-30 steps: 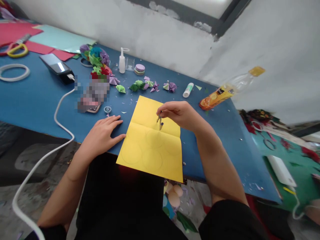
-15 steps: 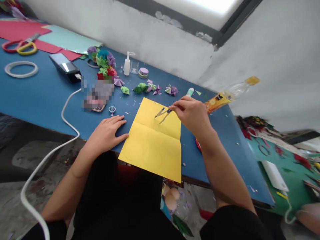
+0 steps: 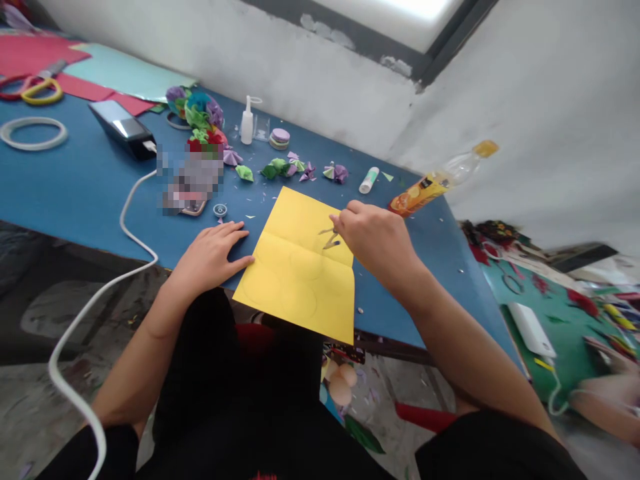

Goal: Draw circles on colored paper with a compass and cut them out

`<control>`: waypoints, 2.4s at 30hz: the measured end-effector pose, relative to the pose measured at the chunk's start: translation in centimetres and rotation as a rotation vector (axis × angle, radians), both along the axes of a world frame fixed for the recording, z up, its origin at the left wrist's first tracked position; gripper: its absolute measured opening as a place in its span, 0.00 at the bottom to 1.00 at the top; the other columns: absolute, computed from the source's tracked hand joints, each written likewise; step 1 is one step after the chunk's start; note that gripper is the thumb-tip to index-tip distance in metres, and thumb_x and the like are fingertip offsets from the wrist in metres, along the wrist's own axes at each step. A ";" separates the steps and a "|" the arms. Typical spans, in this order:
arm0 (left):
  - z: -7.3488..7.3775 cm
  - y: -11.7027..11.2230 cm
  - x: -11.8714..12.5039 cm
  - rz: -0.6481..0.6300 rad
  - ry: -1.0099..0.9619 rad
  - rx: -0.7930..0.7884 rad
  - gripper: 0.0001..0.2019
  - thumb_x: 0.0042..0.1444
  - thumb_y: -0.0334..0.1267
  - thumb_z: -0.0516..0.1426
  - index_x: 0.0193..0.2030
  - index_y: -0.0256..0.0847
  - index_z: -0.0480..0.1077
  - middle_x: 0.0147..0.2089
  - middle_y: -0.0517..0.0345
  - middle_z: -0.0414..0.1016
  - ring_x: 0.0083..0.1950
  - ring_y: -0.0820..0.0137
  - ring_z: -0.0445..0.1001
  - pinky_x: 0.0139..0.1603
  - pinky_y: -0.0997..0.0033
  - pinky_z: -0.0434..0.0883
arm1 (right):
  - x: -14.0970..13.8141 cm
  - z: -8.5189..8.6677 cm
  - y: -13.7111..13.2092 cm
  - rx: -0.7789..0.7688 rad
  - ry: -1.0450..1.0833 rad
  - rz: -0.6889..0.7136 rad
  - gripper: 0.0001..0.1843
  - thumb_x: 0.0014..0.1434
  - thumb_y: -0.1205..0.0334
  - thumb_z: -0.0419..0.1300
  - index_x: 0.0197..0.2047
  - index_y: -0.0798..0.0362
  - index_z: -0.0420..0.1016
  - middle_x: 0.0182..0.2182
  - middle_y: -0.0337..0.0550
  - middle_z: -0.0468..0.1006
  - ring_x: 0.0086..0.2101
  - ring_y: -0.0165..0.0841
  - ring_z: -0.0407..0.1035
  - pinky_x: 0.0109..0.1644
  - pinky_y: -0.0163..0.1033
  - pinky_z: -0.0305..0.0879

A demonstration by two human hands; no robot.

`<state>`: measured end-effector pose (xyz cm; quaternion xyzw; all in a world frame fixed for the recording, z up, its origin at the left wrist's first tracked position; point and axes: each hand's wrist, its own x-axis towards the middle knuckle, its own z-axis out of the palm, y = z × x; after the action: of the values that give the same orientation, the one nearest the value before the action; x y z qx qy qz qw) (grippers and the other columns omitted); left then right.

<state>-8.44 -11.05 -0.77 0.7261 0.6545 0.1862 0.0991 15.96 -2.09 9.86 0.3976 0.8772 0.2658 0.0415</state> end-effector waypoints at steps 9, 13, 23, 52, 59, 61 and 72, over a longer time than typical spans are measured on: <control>-0.2 0.1 -0.1 -0.014 0.003 0.011 0.27 0.60 0.51 0.53 0.61 0.34 0.66 0.68 0.45 0.61 0.68 0.54 0.58 0.67 0.52 0.57 | -2.6 0.1 1.0 -0.078 0.026 -0.150 0.24 0.67 0.50 0.49 0.30 0.58 0.75 0.29 0.46 0.76 0.28 0.32 0.68 0.25 0.36 0.42; -0.3 0.2 -0.1 -0.017 -0.007 0.018 0.27 0.60 0.51 0.53 0.60 0.35 0.66 0.67 0.46 0.61 0.68 0.53 0.58 0.67 0.51 0.57 | -2.3 -0.1 0.8 -0.081 0.014 -0.071 0.23 0.67 0.50 0.50 0.30 0.58 0.75 0.30 0.45 0.76 0.27 0.30 0.67 0.25 0.36 0.43; -0.3 0.1 -0.1 -0.019 -0.012 0.031 0.26 0.60 0.52 0.53 0.60 0.37 0.66 0.67 0.46 0.62 0.67 0.54 0.60 0.66 0.50 0.58 | 0.5 -1.4 1.3 0.021 0.171 0.109 0.20 0.68 0.53 0.49 0.31 0.55 0.74 0.29 0.44 0.74 0.26 0.29 0.65 0.27 0.36 0.48; -0.2 0.1 -0.2 -0.014 -0.012 0.015 0.26 0.60 0.51 0.53 0.61 0.39 0.65 0.68 0.48 0.61 0.68 0.55 0.58 0.67 0.50 0.57 | 2.0 0.2 4.4 -0.155 0.296 0.162 0.21 0.66 0.54 0.50 0.25 0.54 0.71 0.27 0.43 0.72 0.25 0.29 0.63 0.28 0.36 0.51; 0.1 0.0 -0.1 -0.020 -0.013 0.004 0.26 0.60 0.51 0.53 0.60 0.36 0.66 0.68 0.46 0.61 0.68 0.54 0.58 0.66 0.50 0.57 | 2.3 0.2 6.5 -0.257 0.295 0.179 0.24 0.65 0.51 0.49 0.21 0.53 0.68 0.24 0.41 0.69 0.25 0.29 0.60 0.29 0.37 0.53; 0.1 0.0 -0.1 -0.015 -0.022 0.004 0.26 0.60 0.51 0.53 0.60 0.38 0.66 0.68 0.47 0.61 0.68 0.53 0.58 0.66 0.49 0.57 | 2.5 0.0 6.5 -0.266 0.317 0.176 0.25 0.65 0.50 0.49 0.21 0.53 0.68 0.24 0.42 0.70 0.25 0.30 0.61 0.29 0.37 0.53; 0.0 0.0 -0.1 -0.003 -0.020 0.000 0.27 0.60 0.52 0.53 0.61 0.37 0.66 0.68 0.47 0.61 0.68 0.53 0.58 0.67 0.50 0.56 | 2.7 -0.4 6.6 -0.278 0.336 0.183 0.25 0.65 0.50 0.48 0.21 0.53 0.69 0.23 0.42 0.71 0.24 0.29 0.61 0.27 0.37 0.54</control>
<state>-8.49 -11.06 -0.78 0.7253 0.6523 0.1932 0.1058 18.70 4.53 9.46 0.3453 0.9324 0.0754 -0.0751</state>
